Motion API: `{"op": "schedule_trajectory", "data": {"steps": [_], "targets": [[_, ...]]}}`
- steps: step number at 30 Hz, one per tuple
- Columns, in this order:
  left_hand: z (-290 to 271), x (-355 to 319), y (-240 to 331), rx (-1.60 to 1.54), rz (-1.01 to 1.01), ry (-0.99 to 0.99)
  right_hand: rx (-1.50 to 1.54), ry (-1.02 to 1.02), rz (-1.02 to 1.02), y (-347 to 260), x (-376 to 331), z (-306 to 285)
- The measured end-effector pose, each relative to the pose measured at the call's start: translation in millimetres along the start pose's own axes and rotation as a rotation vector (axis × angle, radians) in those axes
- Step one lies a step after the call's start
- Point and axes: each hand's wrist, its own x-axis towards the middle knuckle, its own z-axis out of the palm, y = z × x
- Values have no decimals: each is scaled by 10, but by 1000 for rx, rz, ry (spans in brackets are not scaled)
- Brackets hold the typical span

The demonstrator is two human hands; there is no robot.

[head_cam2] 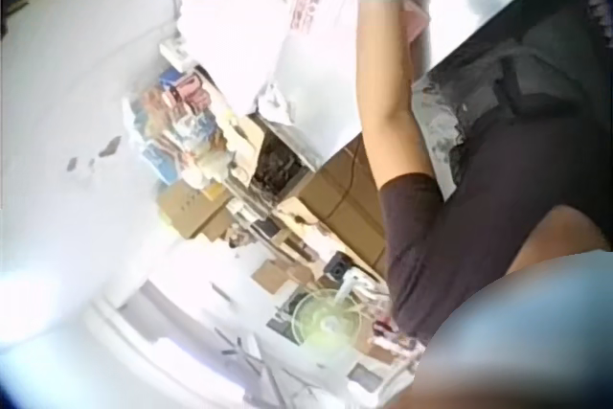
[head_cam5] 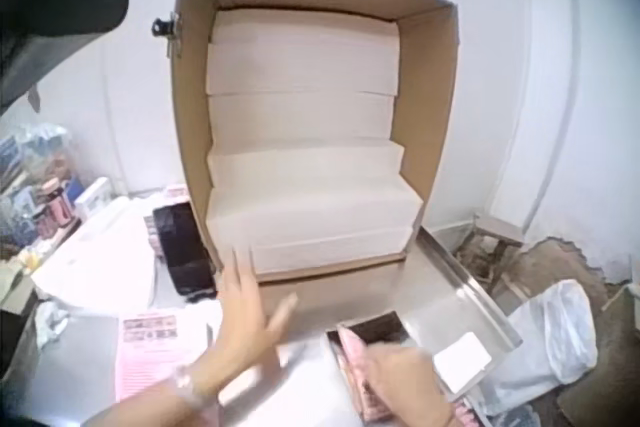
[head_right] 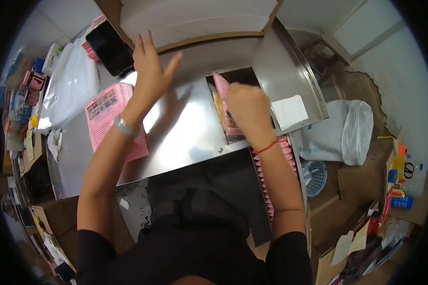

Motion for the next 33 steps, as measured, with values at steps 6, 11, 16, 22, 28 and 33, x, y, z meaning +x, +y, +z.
{"op": "schedule_trajectory", "data": {"steps": [6,11,16,22,28,33], "targets": [[257,316,-142,30,-288,237,-331,487,-235,796,1513,-250],[288,431,-138,-25,-254,475,-1072,57,110,974,2229,-201],[153,652,6,-32,-589,408,-934,-68,293,830,2441,-176],[268,649,-334,441,-267,399,112,174,322,1149,2239,-12],[238,769,-377,100,-129,299,310,335,-86,1188,1991,197],[253,851,-298,241,-287,368,229,302,72,930,1978,98]]}}
